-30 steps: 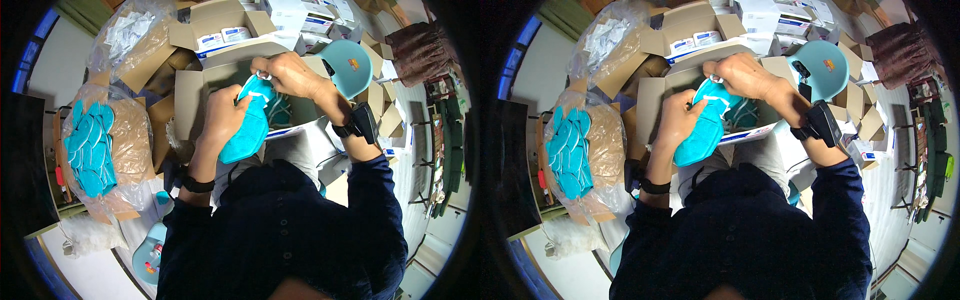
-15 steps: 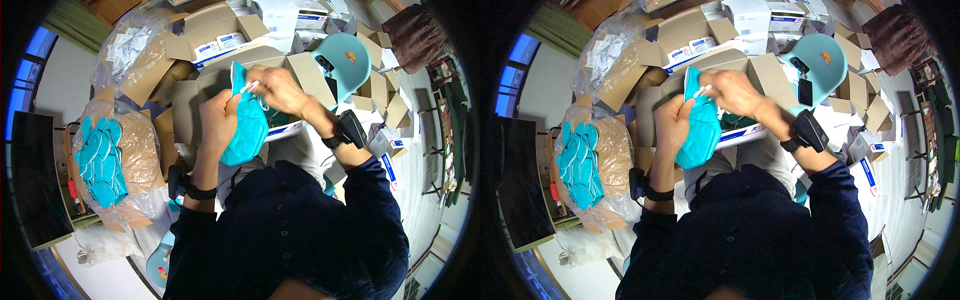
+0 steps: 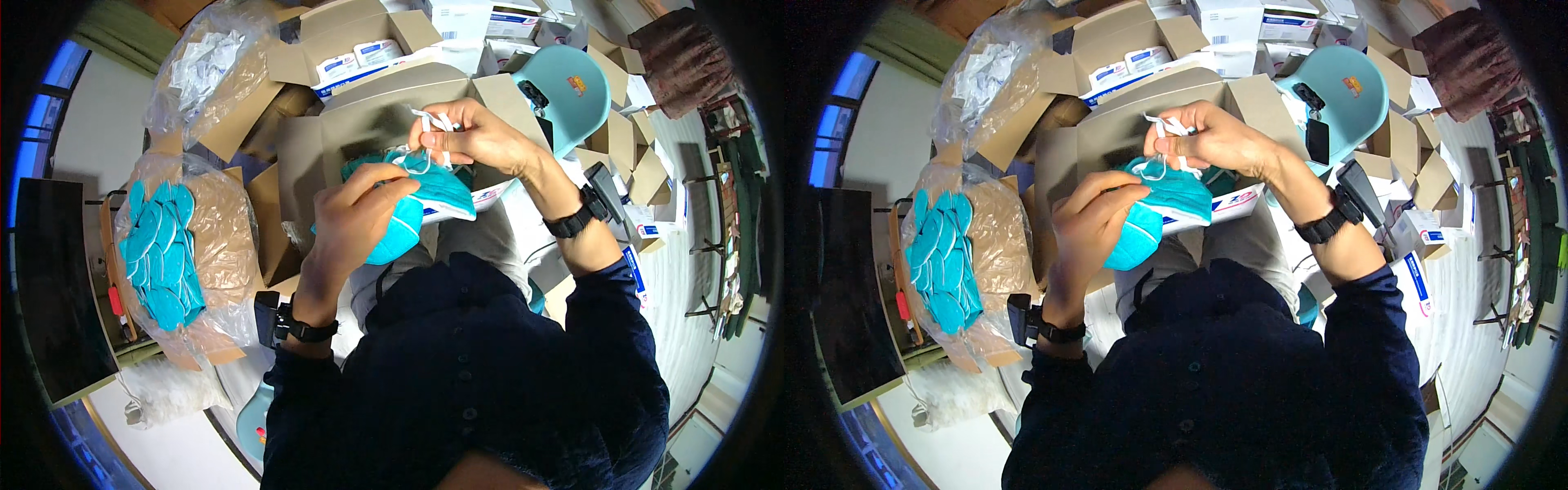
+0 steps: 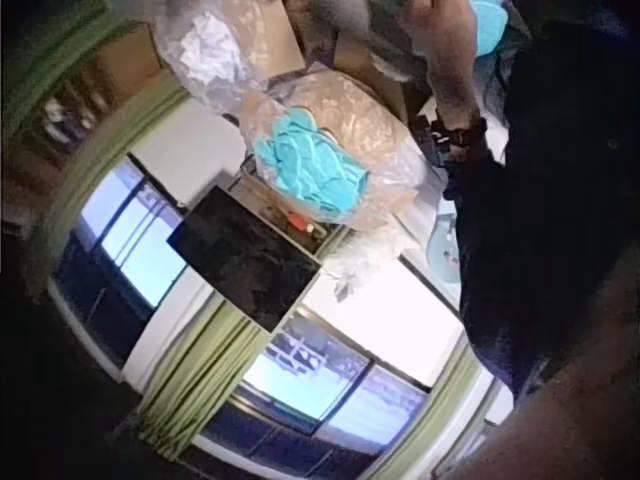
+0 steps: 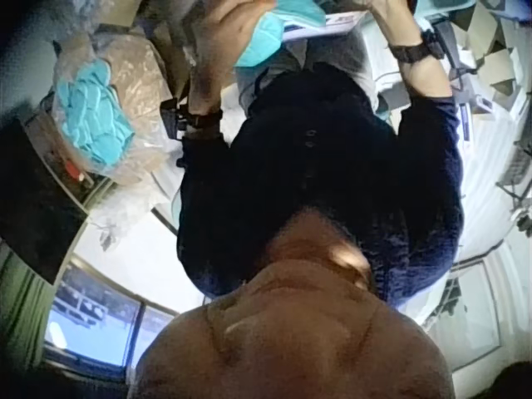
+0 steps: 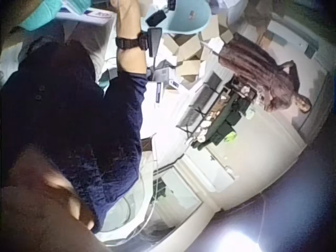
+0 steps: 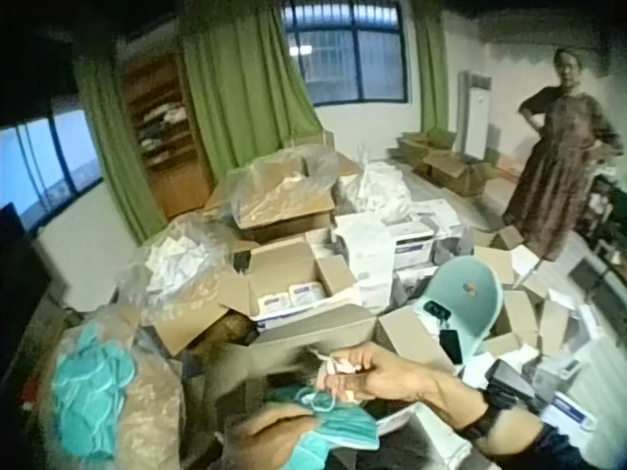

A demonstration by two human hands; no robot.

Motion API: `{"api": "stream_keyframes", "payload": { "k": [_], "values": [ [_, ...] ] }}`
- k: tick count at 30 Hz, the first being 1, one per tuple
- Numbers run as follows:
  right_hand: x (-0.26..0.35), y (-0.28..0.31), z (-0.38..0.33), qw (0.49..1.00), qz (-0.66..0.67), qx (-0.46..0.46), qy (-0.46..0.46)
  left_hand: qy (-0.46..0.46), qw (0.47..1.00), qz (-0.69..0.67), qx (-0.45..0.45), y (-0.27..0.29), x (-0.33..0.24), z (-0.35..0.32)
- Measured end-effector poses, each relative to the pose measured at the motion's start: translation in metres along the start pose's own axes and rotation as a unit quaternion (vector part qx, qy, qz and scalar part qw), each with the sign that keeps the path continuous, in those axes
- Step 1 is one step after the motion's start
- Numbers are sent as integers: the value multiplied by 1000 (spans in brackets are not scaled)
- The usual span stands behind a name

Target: Sorting N95-style masks and placing them into cardboard boxes.

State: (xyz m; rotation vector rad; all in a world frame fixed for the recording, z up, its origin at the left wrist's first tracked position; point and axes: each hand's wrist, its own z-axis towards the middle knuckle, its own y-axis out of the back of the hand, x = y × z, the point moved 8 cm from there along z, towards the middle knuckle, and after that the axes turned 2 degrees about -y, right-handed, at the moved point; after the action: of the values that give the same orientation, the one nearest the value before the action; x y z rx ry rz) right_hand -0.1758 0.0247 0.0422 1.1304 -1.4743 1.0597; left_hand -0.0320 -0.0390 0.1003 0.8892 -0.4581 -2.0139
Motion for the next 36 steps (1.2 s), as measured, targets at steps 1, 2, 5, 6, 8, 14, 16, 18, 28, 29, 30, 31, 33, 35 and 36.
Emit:
{"api": "stream_keyframes", "payload": {
  "k": [1,2,5,6,8,14,16,18,28,29,30,31,33,35,36],
  "values": [
    [2,-5,-3,1000,-4,3,7,19,1000,-7,6,1,0,0],
    [6,-9,-6,1000,-8,6,14,38,999,-15,12,4,-3,1],
    [4,-19,-9,999,15,32,-13,37,999,-8,0,9,-6,1],
    [1,-23,-8,998,28,47,-30,29,1000,0,-9,12,-6,0],
    [0,-30,-6,998,51,27,-22,-5,1000,10,-26,13,-10,-2],
    [-1,-34,-6,997,66,35,-32,24,997,17,-70,18,-8,-6],
    [3,-38,-3,998,38,18,38,44,996,21,-70,20,-5,-7],
    [7,-42,0,998,16,12,67,30,997,27,-67,20,-1,-8],
    [-20,-51,0,950,300,-18,-79,12,999,4,-51,11,-3,-7],
    [-21,-52,2,951,298,-22,-72,6,999,2,-45,10,-3,-9],
    [-23,-52,2,939,334,-23,-82,0,999,0,-36,8,-3,-10],
    [-25,-52,1,925,369,-23,-91,6,999,-3,-33,8,-2,-10],
    [-30,-51,5,870,479,12,-118,17,999,-7,-27,9,-4,-9],
    [-27,-40,8,902,425,-1,-69,44,998,-13,-43,10,-4,-10],
    [-23,-38,10,925,376,-16,-50,59,997,-14,-51,11,-2,-11]
  ]
}}
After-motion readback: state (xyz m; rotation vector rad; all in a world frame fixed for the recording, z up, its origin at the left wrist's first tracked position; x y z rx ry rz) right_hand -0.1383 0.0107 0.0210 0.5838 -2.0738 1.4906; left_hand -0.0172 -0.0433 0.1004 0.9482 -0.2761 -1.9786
